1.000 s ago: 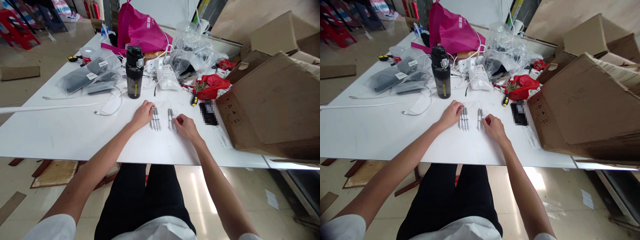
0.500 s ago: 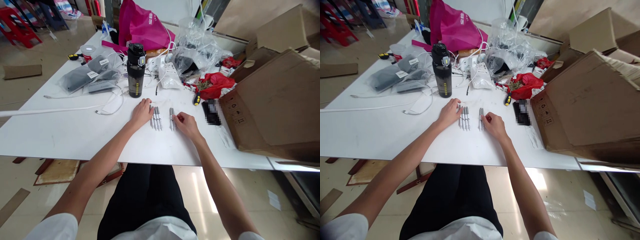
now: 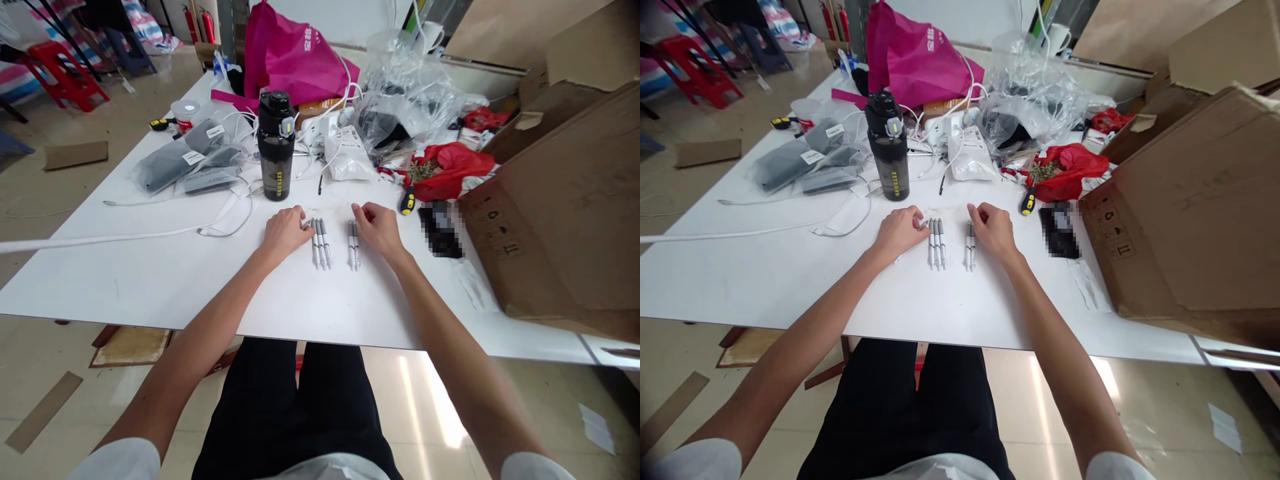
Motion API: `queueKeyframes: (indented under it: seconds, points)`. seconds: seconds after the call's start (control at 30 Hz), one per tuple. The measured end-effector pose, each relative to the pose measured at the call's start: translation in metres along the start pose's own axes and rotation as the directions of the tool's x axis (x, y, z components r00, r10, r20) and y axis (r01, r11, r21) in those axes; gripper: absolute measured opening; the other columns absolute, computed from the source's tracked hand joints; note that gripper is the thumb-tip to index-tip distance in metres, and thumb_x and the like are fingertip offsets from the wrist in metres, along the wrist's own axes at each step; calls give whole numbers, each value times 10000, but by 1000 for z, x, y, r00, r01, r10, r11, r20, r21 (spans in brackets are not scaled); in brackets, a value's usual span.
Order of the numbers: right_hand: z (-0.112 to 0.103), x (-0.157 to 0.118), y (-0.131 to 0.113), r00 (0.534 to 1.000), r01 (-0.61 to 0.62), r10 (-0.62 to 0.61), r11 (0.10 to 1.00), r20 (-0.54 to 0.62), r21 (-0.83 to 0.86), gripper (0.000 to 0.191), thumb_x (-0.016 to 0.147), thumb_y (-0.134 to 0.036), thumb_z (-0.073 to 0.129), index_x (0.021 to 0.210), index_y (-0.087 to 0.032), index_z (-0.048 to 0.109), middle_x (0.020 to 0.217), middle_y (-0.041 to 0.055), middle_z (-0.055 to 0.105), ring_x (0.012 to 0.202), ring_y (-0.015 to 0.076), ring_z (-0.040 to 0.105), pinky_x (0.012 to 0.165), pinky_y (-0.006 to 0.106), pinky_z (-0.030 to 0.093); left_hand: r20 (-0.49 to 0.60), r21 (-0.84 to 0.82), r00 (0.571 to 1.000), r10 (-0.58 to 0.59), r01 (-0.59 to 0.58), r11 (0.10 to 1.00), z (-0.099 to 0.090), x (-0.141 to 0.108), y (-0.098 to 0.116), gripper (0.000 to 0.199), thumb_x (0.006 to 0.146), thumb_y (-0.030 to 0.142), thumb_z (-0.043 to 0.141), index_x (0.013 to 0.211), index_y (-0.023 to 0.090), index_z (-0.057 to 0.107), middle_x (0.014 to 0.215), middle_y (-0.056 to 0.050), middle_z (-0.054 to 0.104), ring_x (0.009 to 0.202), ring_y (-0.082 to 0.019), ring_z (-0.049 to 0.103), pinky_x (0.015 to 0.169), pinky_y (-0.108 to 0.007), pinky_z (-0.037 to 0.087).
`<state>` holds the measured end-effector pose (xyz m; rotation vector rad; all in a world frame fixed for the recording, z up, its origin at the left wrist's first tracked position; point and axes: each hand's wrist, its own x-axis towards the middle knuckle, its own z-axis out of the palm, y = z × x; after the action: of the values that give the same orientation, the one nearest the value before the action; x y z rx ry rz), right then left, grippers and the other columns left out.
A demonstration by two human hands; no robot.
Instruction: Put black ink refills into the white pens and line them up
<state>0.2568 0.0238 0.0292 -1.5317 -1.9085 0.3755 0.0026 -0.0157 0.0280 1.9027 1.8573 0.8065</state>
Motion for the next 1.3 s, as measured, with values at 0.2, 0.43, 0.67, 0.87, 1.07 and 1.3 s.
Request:
queueKeyframes:
  seconds: [0.2, 0.43, 0.67, 0.87, 1.07, 1.3]
  points:
    - [12, 1, 11, 995, 5, 11, 987, -103, 163, 692, 1037, -830, 424, 677, -249, 529, 618, 12, 482, 637, 196, 433, 668, 381, 359, 70, -464, 991, -117, 136, 875, -6, 8, -2, 143, 761, 289, 871, 832, 206, 778, 850, -60, 789, 827, -227, 724, 816, -377, 559]
    - [0, -21, -8, 984, 46, 15, 942, -179, 332, 636, 1102, -756, 377, 830, -244, 638, 666, 18, 550, 620, 191, 482, 657, 372, 383, 207, -901, 974, -90, 225, 371, -15, 8, 15, 203, 822, 309, 815, 871, 192, 657, 872, -31, 717, 786, -150, 694, 663, -275, 477]
    - [5, -30, -16, 958, 288, -267, 888, -108, 359, 430, 1105, -627, 553, 1164, -237, 724, 842, 29, 707, 684, 176, 585, 641, 325, 448, 211, -953, 976, -62, 219, 210, -3, 1, 21, 264, 771, 307, 872, 927, 175, 704, 932, -54, 787, 897, -183, 767, 864, -316, 581]
    - [8, -23, -11, 901, 433, -424, 859, -95, 273, 297, 1154, -441, 528, 1079, -225, 717, 904, 54, 658, 738, 180, 563, 651, 331, 442, 201, -960, 973, -111, 218, 177, -1, 0, 20, 258, 755, 286, 907, 937, 173, 762, 967, -55, 794, 980, -203, 770, 900, -321, 574]
    - [6, -20, -4, 908, 416, -391, 881, -149, 223, 288, 1162, -447, 493, 1100, -229, 669, 942, 66, 656, 763, 197, 569, 681, 342, 447, 151, -971, 973, -175, 180, 159, -2, 3, 17, 258, 751, 311, 918, 906, 165, 772, 946, -57, 780, 957, -172, 745, 886, -284, 555]
    - [7, -26, -6, 923, 365, -385, 897, 33, 251, 331, 1164, -497, 475, 1164, -230, 669, 864, 28, 692, 696, 169, 588, 676, 311, 453, 101, -972, 990, -94, 118, 202, 3, 0, 18, 310, 734, 309, 973, 947, 178, 789, 865, -21, 725, 837, -146, 710, 782, -282, 577]
